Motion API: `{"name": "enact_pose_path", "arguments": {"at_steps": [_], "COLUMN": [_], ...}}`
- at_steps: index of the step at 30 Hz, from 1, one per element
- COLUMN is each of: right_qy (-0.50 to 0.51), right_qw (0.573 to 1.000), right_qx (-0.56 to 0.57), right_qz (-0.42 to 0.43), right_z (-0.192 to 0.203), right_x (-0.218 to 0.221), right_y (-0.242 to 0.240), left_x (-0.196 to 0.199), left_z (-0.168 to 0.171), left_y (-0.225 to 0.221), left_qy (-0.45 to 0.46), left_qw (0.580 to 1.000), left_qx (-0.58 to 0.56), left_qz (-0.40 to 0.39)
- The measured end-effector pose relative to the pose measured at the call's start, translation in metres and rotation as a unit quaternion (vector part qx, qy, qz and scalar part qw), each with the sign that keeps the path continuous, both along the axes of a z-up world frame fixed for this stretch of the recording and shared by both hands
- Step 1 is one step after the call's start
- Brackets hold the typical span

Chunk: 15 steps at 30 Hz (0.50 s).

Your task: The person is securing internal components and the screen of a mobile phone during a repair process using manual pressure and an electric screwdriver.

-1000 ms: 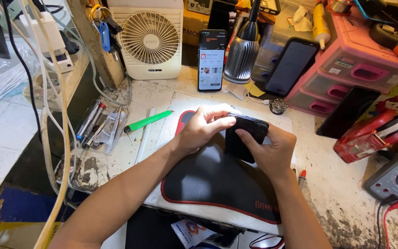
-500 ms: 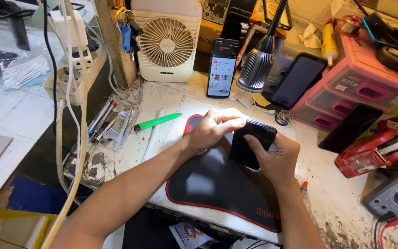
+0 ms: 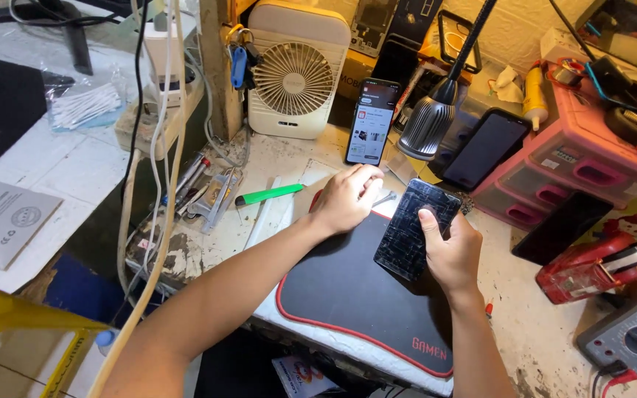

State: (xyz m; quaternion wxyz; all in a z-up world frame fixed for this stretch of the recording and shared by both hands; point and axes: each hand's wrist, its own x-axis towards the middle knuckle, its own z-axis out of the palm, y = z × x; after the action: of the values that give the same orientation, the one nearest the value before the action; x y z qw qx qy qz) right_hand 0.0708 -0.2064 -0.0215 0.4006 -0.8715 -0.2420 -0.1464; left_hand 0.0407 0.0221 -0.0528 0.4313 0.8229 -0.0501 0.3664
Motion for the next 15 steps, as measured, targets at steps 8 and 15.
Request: {"name": "enact_pose_path", "arguments": {"at_steps": [8, 15], "right_qy": [0.017, 0.033], "right_qw": [1.000, 0.999], "right_qx": [0.010, -0.012], "right_qz": [-0.003, 0.015], "right_z": [0.005, 0.010], "right_x": [0.003, -0.001], "right_y": [0.002, 0.002], "left_x": [0.039, 0.080], "left_z": [0.019, 0.022], "left_y": [0.010, 0.017], "left_qy": [-0.158, 0.112], "left_qw": [0.925, 0.886], "left_qx": [0.253, 0.378], "left_qz": [0.235, 0.243]}}
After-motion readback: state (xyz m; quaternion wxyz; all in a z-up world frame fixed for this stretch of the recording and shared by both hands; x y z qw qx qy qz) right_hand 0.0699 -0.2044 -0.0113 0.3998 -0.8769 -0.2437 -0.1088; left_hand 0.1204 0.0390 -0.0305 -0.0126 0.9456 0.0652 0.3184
